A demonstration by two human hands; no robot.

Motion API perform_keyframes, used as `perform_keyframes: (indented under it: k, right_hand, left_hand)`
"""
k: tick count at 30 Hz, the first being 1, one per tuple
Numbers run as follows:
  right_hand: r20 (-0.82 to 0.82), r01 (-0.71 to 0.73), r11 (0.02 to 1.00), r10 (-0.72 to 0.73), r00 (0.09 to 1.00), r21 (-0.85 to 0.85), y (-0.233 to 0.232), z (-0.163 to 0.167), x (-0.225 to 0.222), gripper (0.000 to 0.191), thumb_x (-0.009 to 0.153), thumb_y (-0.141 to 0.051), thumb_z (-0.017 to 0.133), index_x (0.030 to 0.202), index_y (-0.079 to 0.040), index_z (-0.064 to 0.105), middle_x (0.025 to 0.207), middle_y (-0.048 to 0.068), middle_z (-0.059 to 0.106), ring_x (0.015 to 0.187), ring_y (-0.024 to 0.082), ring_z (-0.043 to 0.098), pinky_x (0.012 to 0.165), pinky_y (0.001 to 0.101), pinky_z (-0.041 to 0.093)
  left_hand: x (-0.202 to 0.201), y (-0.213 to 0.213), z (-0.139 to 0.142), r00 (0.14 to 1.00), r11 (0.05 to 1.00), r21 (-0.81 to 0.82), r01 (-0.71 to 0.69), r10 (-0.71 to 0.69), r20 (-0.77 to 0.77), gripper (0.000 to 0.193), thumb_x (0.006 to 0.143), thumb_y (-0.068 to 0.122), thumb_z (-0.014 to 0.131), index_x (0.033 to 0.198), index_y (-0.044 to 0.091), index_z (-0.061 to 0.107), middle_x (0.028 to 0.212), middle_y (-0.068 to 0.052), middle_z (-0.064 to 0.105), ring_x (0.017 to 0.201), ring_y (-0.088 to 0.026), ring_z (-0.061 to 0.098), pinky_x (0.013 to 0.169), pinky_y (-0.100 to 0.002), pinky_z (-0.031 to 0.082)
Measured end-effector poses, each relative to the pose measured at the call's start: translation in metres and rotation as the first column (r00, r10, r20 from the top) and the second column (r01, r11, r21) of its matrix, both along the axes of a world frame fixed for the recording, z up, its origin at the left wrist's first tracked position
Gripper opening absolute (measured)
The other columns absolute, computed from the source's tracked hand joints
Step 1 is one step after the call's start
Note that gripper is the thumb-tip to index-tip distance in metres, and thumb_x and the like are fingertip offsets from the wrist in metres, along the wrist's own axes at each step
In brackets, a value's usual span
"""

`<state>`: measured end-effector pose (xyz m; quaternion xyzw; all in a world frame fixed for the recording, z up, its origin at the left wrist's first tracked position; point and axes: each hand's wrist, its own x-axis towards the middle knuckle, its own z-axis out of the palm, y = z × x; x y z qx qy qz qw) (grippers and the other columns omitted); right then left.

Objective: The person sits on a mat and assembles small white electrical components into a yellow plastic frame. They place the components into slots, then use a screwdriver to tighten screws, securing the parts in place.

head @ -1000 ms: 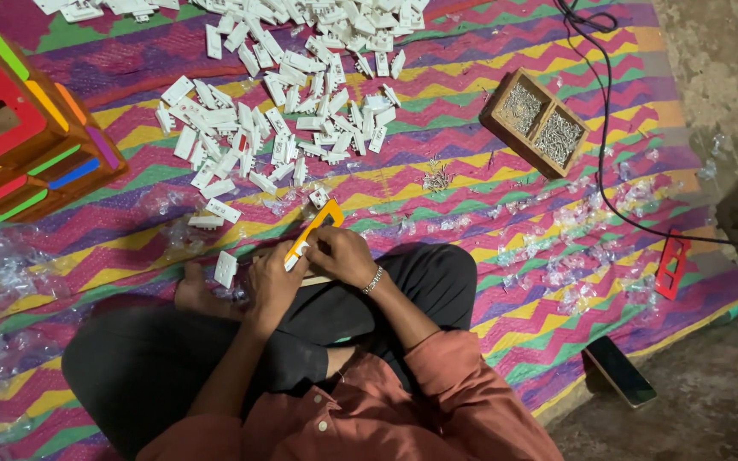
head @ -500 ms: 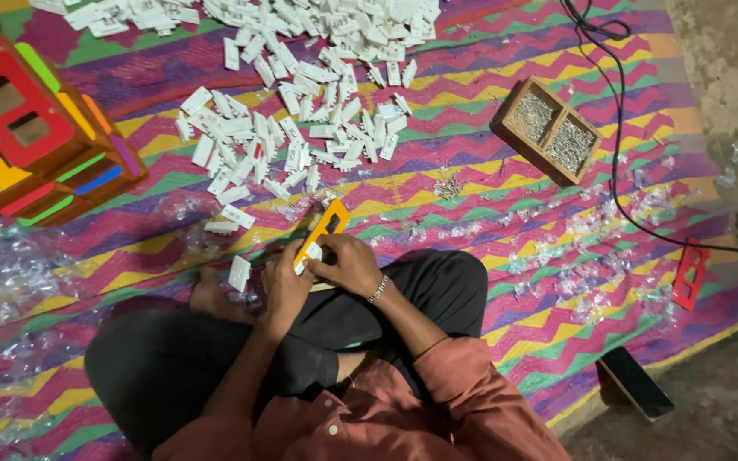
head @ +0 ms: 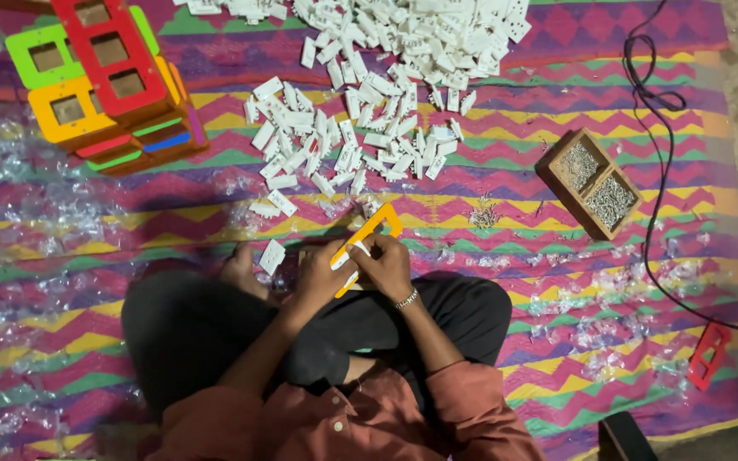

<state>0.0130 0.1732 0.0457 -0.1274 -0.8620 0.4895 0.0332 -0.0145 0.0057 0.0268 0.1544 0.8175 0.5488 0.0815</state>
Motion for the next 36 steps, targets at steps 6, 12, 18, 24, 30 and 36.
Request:
perform_keyframes:
  k: [6,12,18,24,30,36]
  right_hand:
    - [-0.101,-0.014,1.0,0.012,0.995,-0.025,-0.007,0.022,-0.006,0.025,0.086,-0.025,0.081,0.089,-0.001,0.075,0.067,0.006,0.068,0.059,0.015,0.063,0.055,0.0299,0.049]
    - [-0.504,0.018,0.978,0.091,0.859,0.207,0.016,0.041,-0.008,0.015,0.094,-0.01,0.072,0.1,0.004,0.071,0.086,0.011,0.067,0.082,0.019,0.065,0.074,0.0299,0.051]
    - [-0.436,-0.081,0.996,0.084,0.896,0.025,0.017,0.045,-0.024,0.018,0.091,-0.01,0.072,0.082,0.004,0.066,0.079,0.009,0.066,0.076,0.017,0.065,0.07,0.0268,0.049]
    - [-0.4,-0.276,0.961,0.253,0.881,-0.001,0.015,0.056,-0.036,0.018,0.093,-0.011,0.069,0.079,0.0,0.065,0.085,0.007,0.073,0.08,0.016,0.068,0.074,0.0293,0.053]
    - [-0.184,-0.295,0.955,0.284,0.941,-0.037,0.014,0.041,-0.016,0.02,0.091,-0.014,0.076,0.105,-0.001,0.073,0.091,0.008,0.073,0.082,0.016,0.069,0.077,0.0296,0.055]
    - [-0.025,-0.1,0.995,0.1,0.995,-0.006,-0.004,0.012,-0.01,0.026,0.084,-0.019,0.082,0.101,0.0,0.075,0.083,0.011,0.072,0.073,0.018,0.068,0.068,0.0309,0.055]
  left_hand:
    - [-0.004,-0.003,-0.001,0.997,0.996,0.06,-0.067,0.066,0.031,0.03,0.085,0.021,0.076,0.107,0.002,0.073,0.083,-0.02,0.073,0.077,-0.034,0.074,0.07,-0.041,0.055]
    - [-0.018,-0.005,-0.012,0.913,0.91,0.142,-0.39,0.363,0.187,0.027,0.096,0.027,0.069,0.106,0.002,0.071,0.084,-0.015,0.075,0.075,-0.026,0.074,0.068,-0.037,0.054]
    - [-0.019,-0.008,-0.012,0.895,0.89,0.117,-0.442,0.428,0.127,0.028,0.095,0.027,0.069,0.106,0.002,0.072,0.085,-0.016,0.074,0.077,-0.027,0.074,0.069,-0.038,0.054]
    - [-0.02,-0.008,-0.002,0.887,0.885,0.094,-0.455,0.441,0.139,0.029,0.093,0.026,0.07,0.11,0.002,0.073,0.085,-0.015,0.075,0.076,-0.027,0.074,0.069,-0.038,0.054]
    - [-0.016,-0.004,-0.001,0.899,0.902,0.119,-0.415,0.386,0.205,0.026,0.092,0.024,0.071,0.107,0.003,0.074,0.083,-0.014,0.076,0.074,-0.024,0.075,0.068,-0.036,0.055]
    - [-0.005,0.001,0.009,0.977,0.947,0.239,-0.215,0.209,0.052,0.024,0.093,0.019,0.069,0.108,0.0,0.071,0.086,-0.016,0.075,0.08,-0.029,0.075,0.071,-0.038,0.057]
